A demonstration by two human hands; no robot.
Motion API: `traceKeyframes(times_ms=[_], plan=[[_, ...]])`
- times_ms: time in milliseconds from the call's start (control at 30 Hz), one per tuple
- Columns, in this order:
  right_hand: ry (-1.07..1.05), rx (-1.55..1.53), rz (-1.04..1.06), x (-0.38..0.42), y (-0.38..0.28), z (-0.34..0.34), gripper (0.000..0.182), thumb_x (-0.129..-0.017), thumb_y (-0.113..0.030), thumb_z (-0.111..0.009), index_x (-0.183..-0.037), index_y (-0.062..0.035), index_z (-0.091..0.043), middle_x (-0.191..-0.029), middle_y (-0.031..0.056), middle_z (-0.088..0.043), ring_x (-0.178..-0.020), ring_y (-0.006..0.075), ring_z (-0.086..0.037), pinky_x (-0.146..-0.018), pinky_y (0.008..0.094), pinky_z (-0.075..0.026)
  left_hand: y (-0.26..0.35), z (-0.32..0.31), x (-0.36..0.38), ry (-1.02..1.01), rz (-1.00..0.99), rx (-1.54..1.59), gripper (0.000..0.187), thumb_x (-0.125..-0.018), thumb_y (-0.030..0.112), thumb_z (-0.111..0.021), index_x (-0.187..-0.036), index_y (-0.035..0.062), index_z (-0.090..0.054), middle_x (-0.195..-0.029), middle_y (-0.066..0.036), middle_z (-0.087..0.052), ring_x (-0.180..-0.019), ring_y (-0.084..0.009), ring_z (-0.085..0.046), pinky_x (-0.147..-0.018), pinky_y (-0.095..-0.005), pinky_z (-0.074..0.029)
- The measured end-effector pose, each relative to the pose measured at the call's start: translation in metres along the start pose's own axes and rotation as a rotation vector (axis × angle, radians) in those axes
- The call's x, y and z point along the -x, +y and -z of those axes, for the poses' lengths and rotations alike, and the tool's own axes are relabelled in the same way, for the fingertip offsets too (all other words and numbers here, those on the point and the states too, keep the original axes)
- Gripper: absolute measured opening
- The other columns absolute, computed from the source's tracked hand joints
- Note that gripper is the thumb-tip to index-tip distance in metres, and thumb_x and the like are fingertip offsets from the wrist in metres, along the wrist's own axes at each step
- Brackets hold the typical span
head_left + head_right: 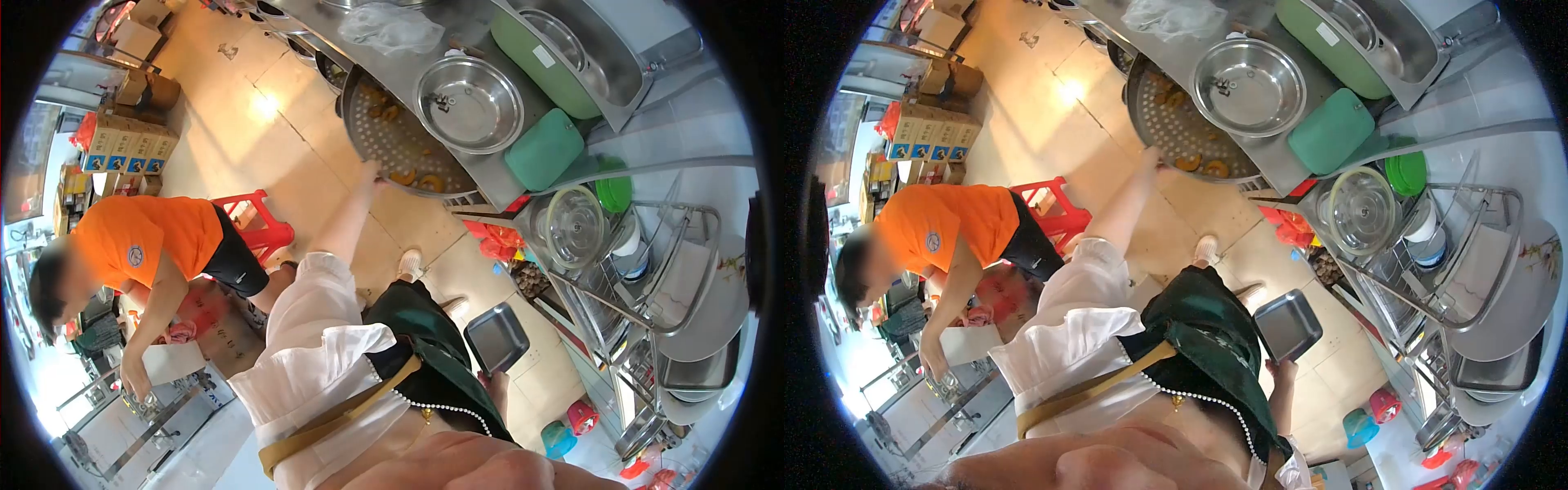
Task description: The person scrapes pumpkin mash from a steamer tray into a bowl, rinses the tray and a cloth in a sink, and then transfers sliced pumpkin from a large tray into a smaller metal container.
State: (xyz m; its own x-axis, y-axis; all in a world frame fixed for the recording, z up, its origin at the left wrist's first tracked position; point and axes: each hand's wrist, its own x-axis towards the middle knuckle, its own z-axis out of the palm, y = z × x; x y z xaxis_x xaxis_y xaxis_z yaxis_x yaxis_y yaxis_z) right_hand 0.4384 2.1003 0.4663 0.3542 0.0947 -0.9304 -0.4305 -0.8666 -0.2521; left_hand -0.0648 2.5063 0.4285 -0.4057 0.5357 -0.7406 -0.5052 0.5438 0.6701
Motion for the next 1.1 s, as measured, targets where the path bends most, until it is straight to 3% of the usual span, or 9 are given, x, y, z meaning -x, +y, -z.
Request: traceKeyframes(times_ms=[200,267,333,533,667,767,867,1067,1100], plan=[[-0.433,0.197,0.119,0.016,-0.031,-0.043,0.018,-0.084,-0.005,-0.055,-0.096,0.0089,-0.055,-0.08,0.0155,-0.062,-0.066,0.0236,-0.063,-0.058,0.0324,-0.056,-0.021,0.144,0.001,-0.079,0.08,-0.089,0.03,-0.067,0.008,-0.049,-0.096,-0.0003,-0.048,-0.083,-0.015,-0.052,-0.073,-0.0302,-0.057,-0.053,-0.0406,-0.053],[-0.654,0.235,0.328,0.02,-0.038,-0.074,0.019,-0.084,-0.007,-0.055,-0.098,0.0062,-0.058,-0.087,0.0125,-0.063,-0.073,0.0221,-0.063,-0.065,0.0343,-0.053,-0.016,0.171,0.032,0.073,0.068,-0.128,0.032,-0.067,0.003,-0.049,-0.099,-0.0006,-0.046,-0.079,-0.012,-0.05,-0.068,-0.0257,-0.054,-0.052,-0.0407,-0.049],[-0.827,0.309,0.315,0.025,-0.064,-0.113,0.021,-0.086,-0.014,-0.058,-0.098,0.0028,-0.059,-0.085,0.0082,-0.063,-0.071,0.0177,-0.061,-0.068,0.0322,-0.05,-0.007,0.187,0.062,0.136,0.026,-0.144,0.034,-0.067,0.001,-0.049,-0.101,-0.0003,-0.045,-0.078,-0.01,-0.05,-0.065,-0.0228,-0.053,-0.051,-0.0403,-0.047],[-0.724,0.61,0.907,0.049,-0.178,-0.269,0.033,-0.087,-0.02,-0.055,-0.11,0.0025,-0.057,-0.084,0.0062,-0.065,-0.078,0.0139,-0.059,-0.072,0.027,-0.046,-0.028,0.249,0.082,0.173,0.002,-0.116,0.028,-0.066,-0.002,-0.047,-0.094,0.0028,-0.049,-0.073,-0.009,-0.05,-0.052,-0.0197,-0.049,-0.044,-0.0329,-0.048],[-0.864,0.74,0.792,0.022,-0.226,-0.344,0.024,-0.088,-0.023,-0.054,-0.096,-0.001,-0.062,-0.078,0.0036,-0.063,-0.076,0.0124,-0.056,-0.073,0.0277,-0.042,-0.042,0.272,0.089,0.208,-0.011,-0.133,0.029,-0.066,-0.001,-0.048,-0.095,0.0033,-0.049,-0.07,-0.007,-0.051,-0.053,-0.0167,-0.051,-0.043,-0.0312,-0.049],[-0.672,0.729,0.916,0.029,-0.235,-0.378,0.025,-0.087,-0.024,-0.056,-0.09,-0.0004,-0.064,-0.077,0.0037,-0.063,-0.074,0.0127,-0.056,-0.07,0.0279,-0.042,-0.045,0.272,0.102,0.224,-0.019,-0.061,0.027,-0.067,-0.001,-0.048,-0.093,0.0027,-0.049,-0.069,-0.008,-0.051,-0.054,-0.0179,-0.052,-0.043,-0.031,-0.049],[-0.674,0.748,0.842,0.028,-0.243,-0.394,0.029,-0.085,-0.022,-0.059,-0.094,0.0051,-0.064,-0.078,0.005,-0.064,-0.074,0.0137,-0.056,-0.069,0.0302,-0.042,-0.042,0.269,0.12,0.237,0.013,-0.061,0.023,-0.067,-0.004,-0.046,-0.089,0.0004,-0.049,-0.07,-0.011,-0.05,-0.053,-0.022,-0.051,-0.045,-0.033,-0.047],[-0.35,0.902,1.205,0.027,-0.237,-0.412,0.027,-0.084,-0.022,-0.057,-0.081,0.0036,-0.065,-0.076,0.0239,-0.06,-0.074,0.0357,-0.06,-0.068,0.0402,-0.044,-0.086,0.285,0.129,0.221,0.084,-0.099,0.022,-0.069,-0.004,-0.049,-0.09,0.0043,-0.052,-0.073,-0.006,-0.053,-0.06,-0.0176,-0.055,-0.04,-0.0288,-0.046],[-0.331,0.918,1.222,0.024,-0.238,-0.412,0.027,-0.084,-0.022,-0.057,-0.08,0.0038,-0.065,-0.076,0.0239,-0.06,-0.074,0.0365,-0.06,-0.068,0.0408,-0.043,-0.089,0.266,0.143,0.277,-0.065,0.019,0.02,-0.068,-0.004,-0.048,-0.086,0.0039,-0.053,-0.071,-0.005,-0.052,-0.057,-0.0163,-0.054,-0.037,-0.0256,-0.04]])
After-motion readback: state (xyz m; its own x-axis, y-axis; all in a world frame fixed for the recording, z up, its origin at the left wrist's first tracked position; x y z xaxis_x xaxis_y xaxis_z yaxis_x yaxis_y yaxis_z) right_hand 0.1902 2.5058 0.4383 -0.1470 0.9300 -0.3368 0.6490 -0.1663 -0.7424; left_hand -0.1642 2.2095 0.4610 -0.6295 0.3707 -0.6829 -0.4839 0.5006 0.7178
